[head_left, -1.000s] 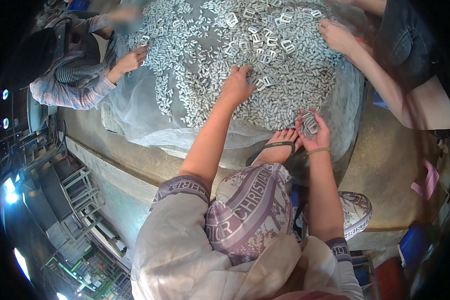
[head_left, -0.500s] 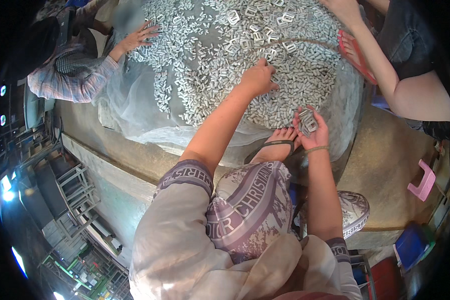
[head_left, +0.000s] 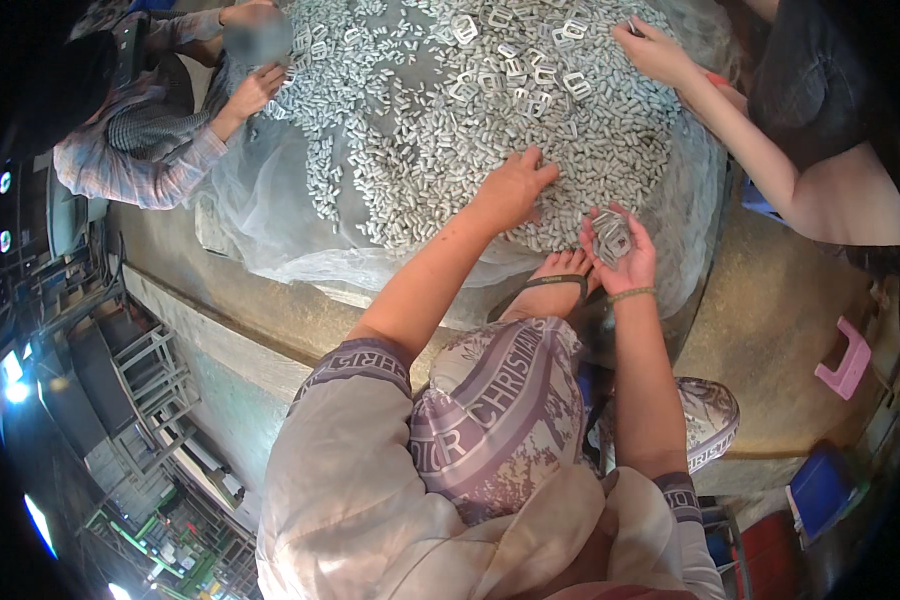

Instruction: The person sits on the floor and sorts small white plastic parts from a large pile spread on a sheet. They pick up individual pieces, inspect them, and place them into green baskets alongside other workers.

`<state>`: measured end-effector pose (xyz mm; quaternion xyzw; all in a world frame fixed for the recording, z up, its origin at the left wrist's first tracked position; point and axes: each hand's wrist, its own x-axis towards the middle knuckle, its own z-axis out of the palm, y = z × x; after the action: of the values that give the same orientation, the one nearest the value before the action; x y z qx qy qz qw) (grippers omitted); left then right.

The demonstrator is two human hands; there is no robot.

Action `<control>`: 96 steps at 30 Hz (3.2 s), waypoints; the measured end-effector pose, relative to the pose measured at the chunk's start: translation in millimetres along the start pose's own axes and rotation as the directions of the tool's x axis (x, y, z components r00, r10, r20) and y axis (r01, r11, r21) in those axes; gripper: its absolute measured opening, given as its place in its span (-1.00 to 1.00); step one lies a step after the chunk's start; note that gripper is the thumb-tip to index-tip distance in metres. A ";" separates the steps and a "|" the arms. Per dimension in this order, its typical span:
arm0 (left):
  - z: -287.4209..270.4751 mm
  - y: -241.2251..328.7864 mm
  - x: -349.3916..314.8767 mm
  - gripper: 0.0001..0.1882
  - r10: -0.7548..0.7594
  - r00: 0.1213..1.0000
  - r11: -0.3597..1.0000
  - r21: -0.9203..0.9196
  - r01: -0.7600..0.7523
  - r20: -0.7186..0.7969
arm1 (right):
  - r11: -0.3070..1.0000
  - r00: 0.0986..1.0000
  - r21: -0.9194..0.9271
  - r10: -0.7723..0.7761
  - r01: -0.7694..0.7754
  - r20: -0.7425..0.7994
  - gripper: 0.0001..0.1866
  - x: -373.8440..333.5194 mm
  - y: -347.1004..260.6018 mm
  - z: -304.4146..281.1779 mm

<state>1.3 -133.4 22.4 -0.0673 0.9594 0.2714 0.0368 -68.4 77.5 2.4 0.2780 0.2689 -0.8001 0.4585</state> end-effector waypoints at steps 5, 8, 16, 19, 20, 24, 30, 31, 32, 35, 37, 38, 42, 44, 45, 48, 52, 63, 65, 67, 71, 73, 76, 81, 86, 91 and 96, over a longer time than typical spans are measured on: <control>-9.9 10.2 3.2 -0.66 -0.031 0.999 0.961 -0.276 0.024 -0.023 | 1.000 1.000 -0.018 -0.010 0.010 0.020 -0.62 -0.4 1.8 3.3; -14.6 58.0 4.7 -0.68 0.082 0.996 0.940 -0.332 -0.083 -0.017 | 0.999 0.976 -0.033 -0.024 0.017 -0.216 -0.59 0.5 11.3 15.3; 11.9 82.3 25.0 -0.70 -0.110 0.952 0.652 -0.743 -0.148 -0.286 | 0.955 0.979 0.268 -0.163 0.127 0.118 -0.58 8.1 -8.3 -32.3; 74.7 56.6 19.9 -0.60 -0.211 0.946 0.637 -0.769 -0.059 -0.247 | 0.946 0.937 0.319 -0.158 0.054 0.311 -0.63 1.6 -21.9 -48.5; 77.0 55.1 16.1 -0.56 -0.195 0.941 0.705 -0.707 -0.061 -0.275 | 0.945 0.934 0.322 -0.165 0.058 0.316 -0.64 -2.0 -23.2 -50.1; 67.0 -4.0 20.8 -0.43 -0.320 0.927 0.802 -0.577 0.155 -0.197 | 0.955 0.970 0.268 -0.178 0.129 0.167 -0.65 -18.1 -33.6 -51.4; -24.1 -159.5 -4.3 -0.47 -0.673 0.703 0.721 -0.414 0.556 -0.228 | 0.972 0.959 0.199 -0.171 0.126 0.227 -0.62 -33.1 -54.4 -57.3; -34.7 -189.2 -6.3 -0.48 -0.657 0.680 0.746 -0.411 0.523 -0.327 | 0.968 0.960 0.217 -0.174 0.125 0.220 -0.61 -34.6 -52.3 -57.9; -42.8 -192.1 -4.0 -0.50 -0.637 0.694 0.765 -0.380 0.520 -0.335 | 0.964 0.961 0.233 -0.179 0.129 0.208 -0.61 -36.1 -49.8 -58.3; -63.9 -148.7 10.5 -0.54 -0.623 0.759 0.772 -0.305 0.558 -0.188 | 0.957 0.962 0.256 -0.187 0.134 0.197 -0.62 -23.8 -34.9 -61.5; -33.1 -51.7 11.3 -0.65 -0.451 0.883 0.892 -0.096 0.441 -0.131 | 0.961 0.964 0.270 -0.130 0.064 0.231 -0.62 -10.9 -21.9 -57.9; 12.6 -42.5 -2.9 -0.63 -0.173 0.971 0.972 -0.191 0.140 -0.168 | 0.968 0.960 0.249 -0.088 0.019 0.267 -0.62 -9.1 -14.3 -41.5; 45.1 3.5 -30.2 -0.53 0.253 0.952 0.964 -0.033 -0.262 -0.172 | 0.994 0.972 0.096 -0.074 0.054 0.221 -0.61 -5.8 -14.9 -26.5; 47.3 -40.4 -38.3 -0.51 0.089 0.976 0.994 -0.050 -0.101 -0.200 | 0.993 0.964 0.116 -0.039 0.009 0.262 -0.60 -10.9 -17.7 -19.3; 40.0 -59.9 -46.8 -0.53 -0.015 0.974 0.997 0.066 0.030 -0.225 | 0.993 0.958 0.121 -0.021 -0.015 0.287 -0.60 -12.6 -21.0 -18.1; -8.8 -116.4 -57.9 -0.60 -0.337 0.909 0.891 0.229 0.392 -0.246 | 0.993 0.953 0.120 -0.048 0.013 0.298 -0.58 -19.6 -35.3 -28.4; -16.8 -119.2 -36.7 -0.58 -0.319 0.730 0.733 0.331 0.594 -0.605 | 0.981 0.977 0.171 -0.125 0.096 0.171 -0.57 -24.4 -36.6 -38.7; 62.3 -11.7 -15.2 -0.59 0.117 0.988 0.982 0.162 -0.100 -0.097 | 0.990 0.967 0.098 -0.119 0.099 0.227 -0.58 -37.1 -54.7 -29.5; 40.4 -55.9 -45.1 -0.60 -0.076 0.986 0.959 0.259 0.113 -0.150 | 0.986 0.950 0.118 -0.148 0.119 0.276 -0.58 -43.0 -61.1 -32.9; 6.7 -100.4 -80.4 -0.60 -0.209 0.954 0.873 0.399 0.281 -0.213 | 0.982 0.947 0.144 -0.158 0.121 0.279 -0.58 -43.7 -67.7 -39.6; -40.0 -144.7 -113.9 -0.53 -0.303 0.905 0.731 0.536 0.422 -0.298 | 0.976 0.938 0.172 -0.182 0.136 0.294 -0.58 -46.9 -64.4 -51.4; -37.8 -153.6 -123.2 -0.49 -0.386 0.811 0.630 0.516 0.580 -0.440 | 0.977 0.946 0.168 -0.176 0.134 0.272 -0.58 -44.7 -59.6 -52.8; -14.4 -102.1 -129.5 -0.51 -0.312 0.937 0.826 0.444 0.348 -0.154 | 0.982 0.963 0.145 -0.152 0.121 0.221 -0.58 -42.0 -52.2 -56.6; -13.7 -139.6 -152.3 -0.49 -0.210 0.972 0.866 0.443 0.233 -0.101 | 0.986 0.988 0.140 -0.103 0.087 0.111 -0.57 -36.3 -51.2 -48.3; -63.1 -185.3 -109.2 -0.54 -0.568 0.799 0.544 0.640 0.543 -0.196 | 0.987 0.975 0.127 -0.120 0.097 0.186 -0.58 -40.9 -50.8 -34.7; -92.7 -183.5 7.8 -0.52 -0.678 0.708 0.614 0.377 0.693 -0.197 | 0.989 0.988 0.119 -0.101 0.087 0.117 -0.58 -40.3 -46.4 -45.4; -31.5 -146.4 103.8 -0.02 -0.658 0.690 0.699 0.097 0.709 -0.303 | 0.994 0.994 0.102 -0.054 0.045 0.091 -0.58 -34.7 -39.6 -38.3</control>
<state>-80.5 -284.8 -37.5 -0.4501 0.8837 0.1263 0.0236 -81.1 141.2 6.5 0.2559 0.2136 -0.8358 0.4362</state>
